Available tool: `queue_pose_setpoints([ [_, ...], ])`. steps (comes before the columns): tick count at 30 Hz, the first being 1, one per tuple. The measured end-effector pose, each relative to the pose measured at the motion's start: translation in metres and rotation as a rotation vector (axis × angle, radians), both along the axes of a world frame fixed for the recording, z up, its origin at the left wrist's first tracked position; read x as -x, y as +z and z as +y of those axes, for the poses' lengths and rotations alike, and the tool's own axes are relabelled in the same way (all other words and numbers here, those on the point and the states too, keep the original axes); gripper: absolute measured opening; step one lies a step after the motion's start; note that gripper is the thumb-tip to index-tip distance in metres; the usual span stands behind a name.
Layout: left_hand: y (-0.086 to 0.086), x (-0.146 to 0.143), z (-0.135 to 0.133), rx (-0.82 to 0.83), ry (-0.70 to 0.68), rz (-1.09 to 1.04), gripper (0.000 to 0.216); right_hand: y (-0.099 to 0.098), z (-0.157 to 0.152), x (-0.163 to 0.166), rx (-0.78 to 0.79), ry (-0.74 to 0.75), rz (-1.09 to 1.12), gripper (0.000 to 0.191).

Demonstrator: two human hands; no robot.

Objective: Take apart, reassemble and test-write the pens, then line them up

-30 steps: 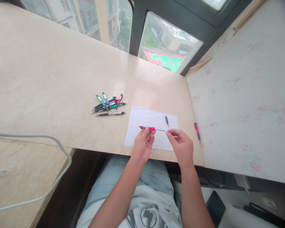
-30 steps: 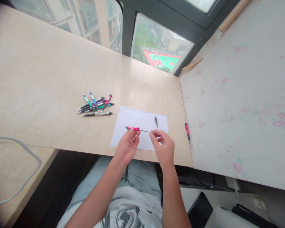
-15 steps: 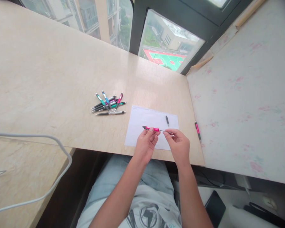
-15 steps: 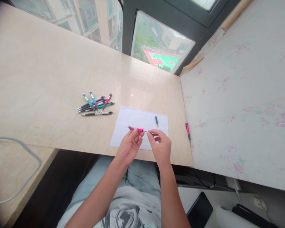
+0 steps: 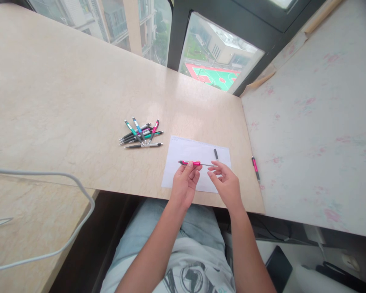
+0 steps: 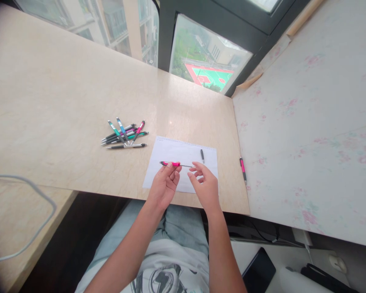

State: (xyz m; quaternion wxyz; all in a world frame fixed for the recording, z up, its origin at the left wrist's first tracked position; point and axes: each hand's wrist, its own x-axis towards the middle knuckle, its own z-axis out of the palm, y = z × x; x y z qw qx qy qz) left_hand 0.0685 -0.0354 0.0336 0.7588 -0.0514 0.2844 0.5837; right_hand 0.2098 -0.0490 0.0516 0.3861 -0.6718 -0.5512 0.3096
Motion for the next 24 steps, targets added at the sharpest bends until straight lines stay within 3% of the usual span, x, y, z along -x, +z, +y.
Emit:
queue_pose_setpoints([
  [6,-0.004,0.002,0.002,0.104,0.042,-0.009,0.005,-0.029,0.033,-0.028,-0.009,-0.188,-0.568,0.033],
  [10,-0.005,0.002,0.002,0.110,0.041,-0.012,0.004,-0.042,0.044,-0.034,0.025,-0.219,-0.670,0.031],
  [19,-0.008,0.001,0.002,0.085,0.012,-0.004,0.003,-0.049,0.045,-0.037,-0.077,-0.284,-0.491,0.030],
  [24,-0.009,0.002,0.003,0.098,0.022,0.009,0.003,-0.028,0.022,-0.040,-0.052,-0.232,0.082,0.033],
])
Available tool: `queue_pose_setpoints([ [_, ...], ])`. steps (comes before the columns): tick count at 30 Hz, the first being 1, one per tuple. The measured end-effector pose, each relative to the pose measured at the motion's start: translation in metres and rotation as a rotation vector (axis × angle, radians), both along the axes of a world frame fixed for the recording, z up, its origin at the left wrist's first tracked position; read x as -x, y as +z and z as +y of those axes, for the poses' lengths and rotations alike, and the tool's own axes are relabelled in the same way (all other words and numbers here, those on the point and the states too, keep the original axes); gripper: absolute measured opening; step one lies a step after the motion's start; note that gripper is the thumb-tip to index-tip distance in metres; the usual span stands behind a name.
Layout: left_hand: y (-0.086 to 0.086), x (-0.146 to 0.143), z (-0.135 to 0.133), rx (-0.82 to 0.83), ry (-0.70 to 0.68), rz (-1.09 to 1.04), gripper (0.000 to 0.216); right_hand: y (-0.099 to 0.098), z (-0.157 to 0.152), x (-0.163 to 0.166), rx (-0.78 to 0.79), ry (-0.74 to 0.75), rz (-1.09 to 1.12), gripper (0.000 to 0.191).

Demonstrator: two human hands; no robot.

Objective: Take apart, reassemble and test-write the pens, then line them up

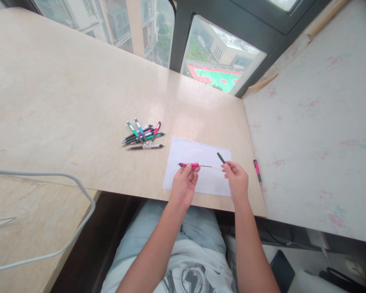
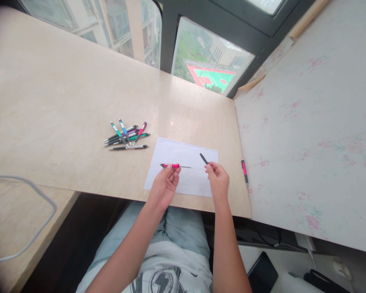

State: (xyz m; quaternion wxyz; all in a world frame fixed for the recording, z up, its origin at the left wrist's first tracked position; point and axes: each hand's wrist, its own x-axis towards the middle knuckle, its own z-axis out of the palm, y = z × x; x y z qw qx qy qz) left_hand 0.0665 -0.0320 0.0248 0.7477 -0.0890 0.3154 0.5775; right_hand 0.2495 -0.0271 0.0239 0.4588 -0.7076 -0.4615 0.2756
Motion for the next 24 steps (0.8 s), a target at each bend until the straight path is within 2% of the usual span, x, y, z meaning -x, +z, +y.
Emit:
queue_pose_setpoints([
  [3,0.000,0.000,-0.001,0.004,-0.004,0.005,0.003,0.023,-0.021,-0.002,-0.021,-0.003,0.115,0.031],
  [6,0.001,-0.002,-0.002,0.004,-0.011,0.009,0.003,0.046,-0.038,-0.003,-0.065,-0.044,0.111,0.027],
  [9,0.002,-0.003,-0.003,-0.005,-0.017,0.014,0.005,0.060,-0.047,-0.001,-0.088,-0.063,0.078,0.024],
  [24,0.009,-0.004,-0.006,-0.033,-0.048,0.037,0.008,0.060,-0.047,0.014,-0.067,0.024,0.043,0.022],
])
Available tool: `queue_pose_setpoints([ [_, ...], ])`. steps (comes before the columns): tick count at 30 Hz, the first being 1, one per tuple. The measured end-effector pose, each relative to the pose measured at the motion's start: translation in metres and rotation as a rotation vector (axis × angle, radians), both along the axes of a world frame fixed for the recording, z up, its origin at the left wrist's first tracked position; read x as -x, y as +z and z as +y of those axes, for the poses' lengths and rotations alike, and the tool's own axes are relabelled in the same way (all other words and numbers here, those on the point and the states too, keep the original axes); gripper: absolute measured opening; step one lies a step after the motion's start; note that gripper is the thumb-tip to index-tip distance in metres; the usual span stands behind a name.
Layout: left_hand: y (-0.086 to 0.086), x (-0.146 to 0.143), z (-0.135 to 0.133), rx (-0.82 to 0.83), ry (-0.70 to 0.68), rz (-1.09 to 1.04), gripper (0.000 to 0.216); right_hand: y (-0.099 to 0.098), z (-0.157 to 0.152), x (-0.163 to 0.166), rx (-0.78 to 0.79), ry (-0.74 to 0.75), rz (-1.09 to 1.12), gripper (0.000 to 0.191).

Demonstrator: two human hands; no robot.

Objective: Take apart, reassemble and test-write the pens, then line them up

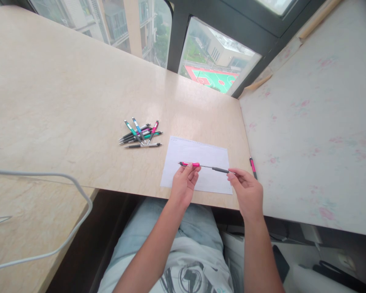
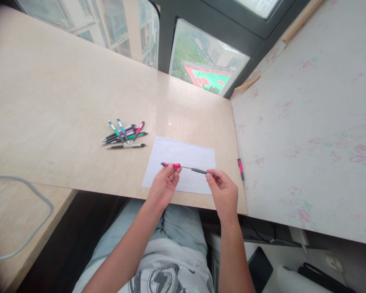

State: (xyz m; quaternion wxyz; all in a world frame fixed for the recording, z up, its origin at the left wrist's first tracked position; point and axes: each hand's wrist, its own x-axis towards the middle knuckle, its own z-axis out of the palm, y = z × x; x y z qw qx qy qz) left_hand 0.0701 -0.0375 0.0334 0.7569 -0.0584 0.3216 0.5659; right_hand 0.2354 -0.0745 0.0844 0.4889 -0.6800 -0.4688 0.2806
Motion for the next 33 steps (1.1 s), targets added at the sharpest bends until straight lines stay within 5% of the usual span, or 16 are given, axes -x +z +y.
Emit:
queue_pose_setpoints([
  [9,0.003,-0.005,-0.005,-0.094,-0.112,0.050,0.016,-0.007,0.004,0.013,0.026,0.070,-0.022,0.023],
  [33,0.000,-0.005,-0.003,-0.123,-0.091,0.102,0.022,-0.013,0.007,0.016,0.064,0.057,-0.069,0.025],
])
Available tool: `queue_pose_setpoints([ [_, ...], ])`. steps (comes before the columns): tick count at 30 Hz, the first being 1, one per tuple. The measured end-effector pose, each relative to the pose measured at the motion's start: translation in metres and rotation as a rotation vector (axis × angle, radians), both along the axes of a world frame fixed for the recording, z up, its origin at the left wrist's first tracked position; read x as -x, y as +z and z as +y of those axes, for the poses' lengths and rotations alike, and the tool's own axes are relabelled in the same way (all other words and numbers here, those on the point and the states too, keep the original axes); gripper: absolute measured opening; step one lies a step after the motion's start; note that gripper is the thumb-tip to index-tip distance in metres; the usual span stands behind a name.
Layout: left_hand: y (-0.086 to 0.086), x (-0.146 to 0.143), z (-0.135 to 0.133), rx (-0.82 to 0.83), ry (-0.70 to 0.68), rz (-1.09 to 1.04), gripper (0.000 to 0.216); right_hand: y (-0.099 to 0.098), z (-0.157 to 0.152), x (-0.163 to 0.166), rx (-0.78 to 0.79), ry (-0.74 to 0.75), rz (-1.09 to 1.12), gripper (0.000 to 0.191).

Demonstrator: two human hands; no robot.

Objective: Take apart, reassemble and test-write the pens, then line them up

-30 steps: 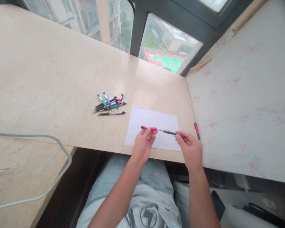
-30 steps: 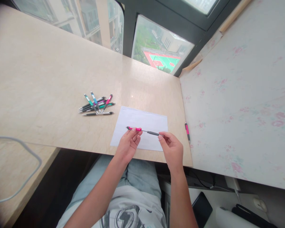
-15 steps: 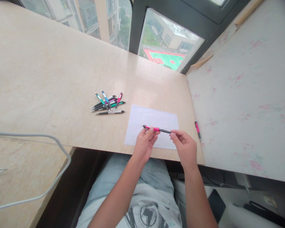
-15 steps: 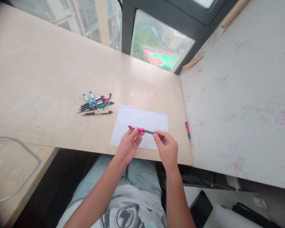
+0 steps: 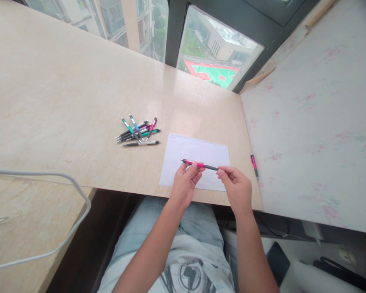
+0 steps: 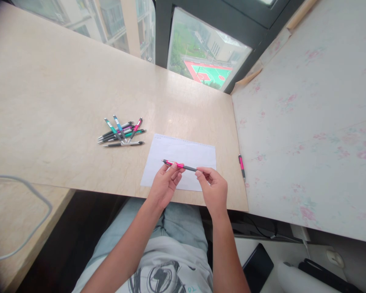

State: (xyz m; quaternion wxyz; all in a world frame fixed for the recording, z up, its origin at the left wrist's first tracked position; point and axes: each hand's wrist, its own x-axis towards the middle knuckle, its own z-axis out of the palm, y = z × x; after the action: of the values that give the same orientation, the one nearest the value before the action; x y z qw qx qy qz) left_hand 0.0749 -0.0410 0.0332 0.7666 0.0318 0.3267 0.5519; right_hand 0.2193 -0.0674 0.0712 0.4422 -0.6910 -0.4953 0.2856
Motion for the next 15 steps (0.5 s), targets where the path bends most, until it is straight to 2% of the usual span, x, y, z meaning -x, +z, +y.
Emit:
queue_pose_setpoints([
  [8,0.0001,-0.0004,0.0007,0.009,-0.001,0.005,0.021,-0.0003,-0.0017,0.0017,0.008,-0.015,0.024,0.025],
  [15,0.0025,0.0015,0.0002,-0.070,-0.002,0.084,0.022,0.0014,-0.0013,-0.0004,-0.019,-0.004,-0.070,0.024],
])
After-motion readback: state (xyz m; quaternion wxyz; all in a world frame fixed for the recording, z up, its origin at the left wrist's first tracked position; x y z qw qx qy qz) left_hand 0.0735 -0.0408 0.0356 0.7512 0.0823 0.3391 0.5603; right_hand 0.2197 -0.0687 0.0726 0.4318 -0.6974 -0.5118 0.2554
